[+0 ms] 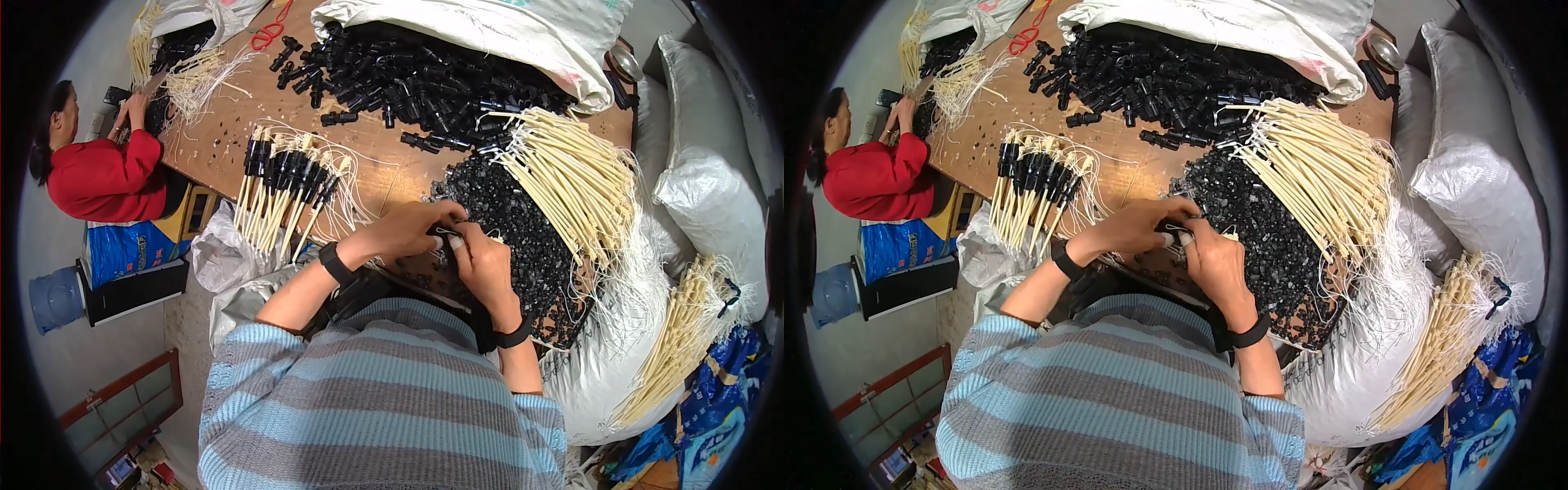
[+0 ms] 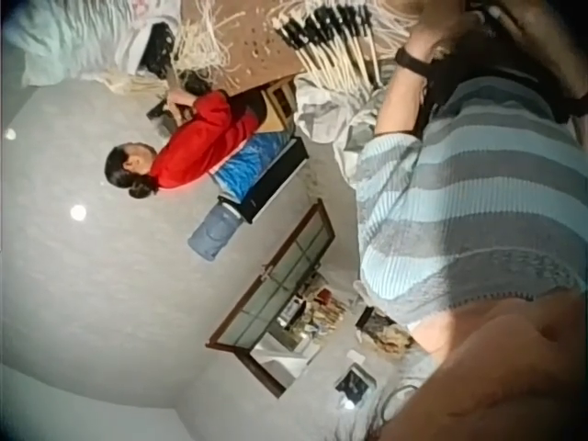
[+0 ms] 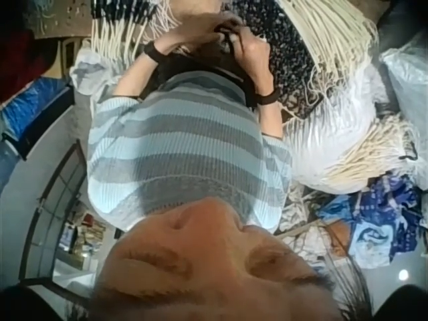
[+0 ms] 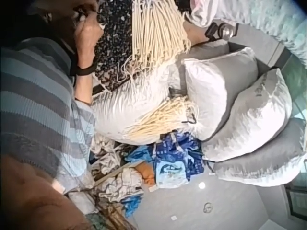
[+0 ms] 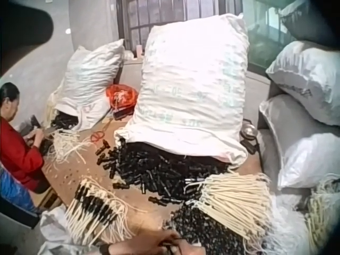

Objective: The person assembles components by hand, threading a white cord through a black plastic connector and then inserting a long white rod into it. They repeat this process multiple times, placing each completed assembly into a pile on the table.

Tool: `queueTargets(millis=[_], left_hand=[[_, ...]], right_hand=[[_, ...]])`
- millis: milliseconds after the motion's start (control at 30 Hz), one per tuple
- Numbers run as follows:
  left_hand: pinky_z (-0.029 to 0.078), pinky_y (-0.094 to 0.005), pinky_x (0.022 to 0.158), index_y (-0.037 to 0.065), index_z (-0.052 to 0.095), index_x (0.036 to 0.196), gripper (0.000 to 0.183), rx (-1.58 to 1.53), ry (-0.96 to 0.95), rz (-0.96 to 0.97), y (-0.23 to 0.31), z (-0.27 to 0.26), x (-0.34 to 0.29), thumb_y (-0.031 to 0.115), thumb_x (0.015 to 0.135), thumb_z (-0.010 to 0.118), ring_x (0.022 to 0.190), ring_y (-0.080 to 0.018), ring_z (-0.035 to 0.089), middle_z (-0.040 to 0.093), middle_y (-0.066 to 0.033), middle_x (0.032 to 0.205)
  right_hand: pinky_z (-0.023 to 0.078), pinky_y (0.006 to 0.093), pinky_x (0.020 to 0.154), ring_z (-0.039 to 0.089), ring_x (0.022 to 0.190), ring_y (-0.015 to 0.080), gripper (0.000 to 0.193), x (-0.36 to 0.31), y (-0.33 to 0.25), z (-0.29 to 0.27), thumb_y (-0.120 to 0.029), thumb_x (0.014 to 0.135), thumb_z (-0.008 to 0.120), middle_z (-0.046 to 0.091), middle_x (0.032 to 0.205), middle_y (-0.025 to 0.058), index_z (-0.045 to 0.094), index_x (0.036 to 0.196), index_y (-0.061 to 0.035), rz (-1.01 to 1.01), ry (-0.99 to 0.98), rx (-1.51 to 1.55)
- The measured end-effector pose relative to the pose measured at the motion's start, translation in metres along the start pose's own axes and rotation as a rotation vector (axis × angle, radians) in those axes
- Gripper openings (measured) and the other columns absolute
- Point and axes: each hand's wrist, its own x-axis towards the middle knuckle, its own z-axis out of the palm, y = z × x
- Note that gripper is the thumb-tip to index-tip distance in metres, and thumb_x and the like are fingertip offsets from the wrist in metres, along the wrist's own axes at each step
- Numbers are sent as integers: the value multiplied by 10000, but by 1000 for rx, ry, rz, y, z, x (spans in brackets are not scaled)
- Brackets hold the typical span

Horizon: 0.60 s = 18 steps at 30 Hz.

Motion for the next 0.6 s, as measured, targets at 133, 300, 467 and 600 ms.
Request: queueTargets(millis=[133,300,467,600], left_hand=[[501,-330,676,38,661,915,281,202,284,273,-5,-3,0,-83,662,645,814,-244,634,652,-88,844],[488,-314,656,50,664,790,201,81,363,401,-3,0,-9,-90,646,661,764,-224,621,652,-63,831],[481,-317,622,69,653,817,242,176,410,415,-45,-6,-7,-87,633,669,724,-214,611,653,-55,837],[495,-345,638,78,636,885,243,464,449,262,-57,-17,12,-54,682,640,709,-234,607,646,-55,864]], right_hand=[[492,367,525,641,588,312,114,0,-2,-2,-76,861,640,639,704,164,627,965,-29,19,18,-36],[495,354,529,638,573,301,159,-1,-1,2,-97,867,644,657,706,149,661,1017,-47,-19,69,148],[485,356,524,629,554,292,99,-8,-3,5,-130,856,612,612,625,151,685,872,-66,169,54,175],[420,317,486,516,451,183,99,-10,9,1,-145,844,615,509,526,98,679,871,-74,422,69,213]])
